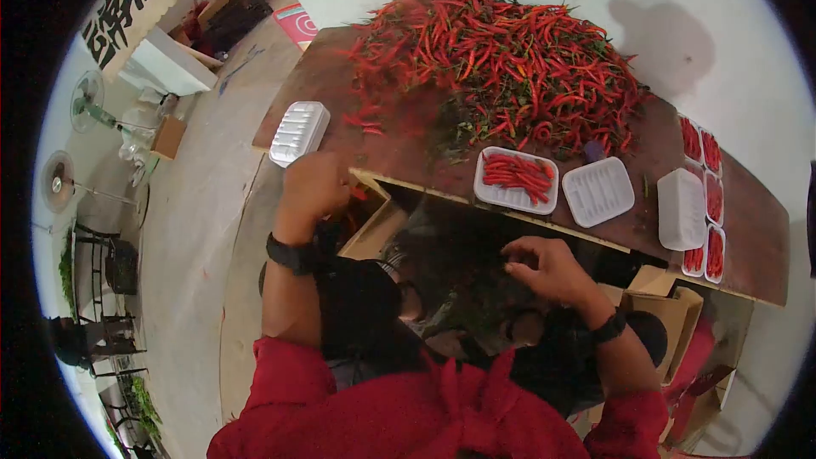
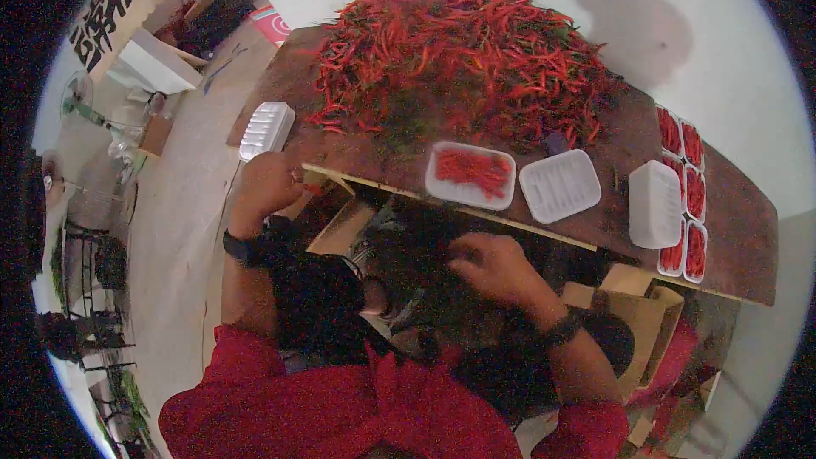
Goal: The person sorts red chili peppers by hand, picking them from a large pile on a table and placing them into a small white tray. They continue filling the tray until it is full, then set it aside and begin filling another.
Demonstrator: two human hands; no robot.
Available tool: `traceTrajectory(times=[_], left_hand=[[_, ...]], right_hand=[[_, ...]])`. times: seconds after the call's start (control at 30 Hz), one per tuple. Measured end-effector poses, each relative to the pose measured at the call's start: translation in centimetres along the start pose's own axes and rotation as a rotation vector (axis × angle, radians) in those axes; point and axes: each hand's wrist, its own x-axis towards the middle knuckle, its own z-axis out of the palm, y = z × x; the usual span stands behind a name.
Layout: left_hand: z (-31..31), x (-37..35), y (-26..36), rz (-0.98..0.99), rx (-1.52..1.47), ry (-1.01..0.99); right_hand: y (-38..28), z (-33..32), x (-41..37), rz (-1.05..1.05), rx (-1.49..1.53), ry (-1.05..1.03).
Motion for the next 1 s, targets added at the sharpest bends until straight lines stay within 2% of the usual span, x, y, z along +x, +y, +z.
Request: traceTrajectory(times=[0.03, 0.1, 0.23, 0.3, 0.4, 0.5, 0.63, 0.7, 0.83, 0.9, 0.93, 1.0], left_hand=[[0.9, -0.2, -1.2, -0.011, 0.002, -0.001], [2.8, -0.2, -2.7, 0.014, -0.044, 0.151], [4.1, 1.8, -1.8, 0.041, -0.143, 0.252], [5.2, 4.6, -1.0, 0.208, -0.465, 0.354], [4.0, 6.6, 2.0, 0.279, -0.424, 0.457], [7.4, 10.1, 2.6, 0.378, -0.269, 0.502], [8.7, 11.2, 3.8, 0.337, -0.245, 0.479], [8.4, 10.8, 4.1, 0.246, -0.245, 0.434], [8.3, 9.8, 3.5, 0.2, -0.204, 0.354], [8.3, 9.3, 2.9, 0.316, -0.325, 0.418], [8.0, 9.0, 2.8, 0.314, -0.323, 0.415], [6.7, 7.8, 2.8, 0.29, -0.487, 0.237]], right_hand=[[-0.1, 0.0, 0.0, -0.007, 0.001, -0.008], [-0.4, -0.1, 0.2, -0.014, -0.035, -0.046], [0.1, 0.3, 0.4, -0.069, -0.012, -0.032], [0.5, 0.4, 0.2, -0.109, -0.053, 0.006], [1.8, 0.3, -0.4, -0.111, -0.098, 0.039], [2.5, 0.3, -1.1, -0.029, -0.131, 0.052], [3.1, 0.4, -1.2, 0.035, -0.143, 0.025], [3.5, 0.6, -0.8, 0.006, -0.135, 0.016], [3.0, 0.6, 0.1, -0.055, -0.162, 0.0], [3.0, 0.6, 0.6, -0.088, -0.124, -0.018], [2.8, 0.6, 0.9, -0.089, -0.121, -0.021], [1.9, 0.4, 1.4, -0.089, -0.15, -0.029]])
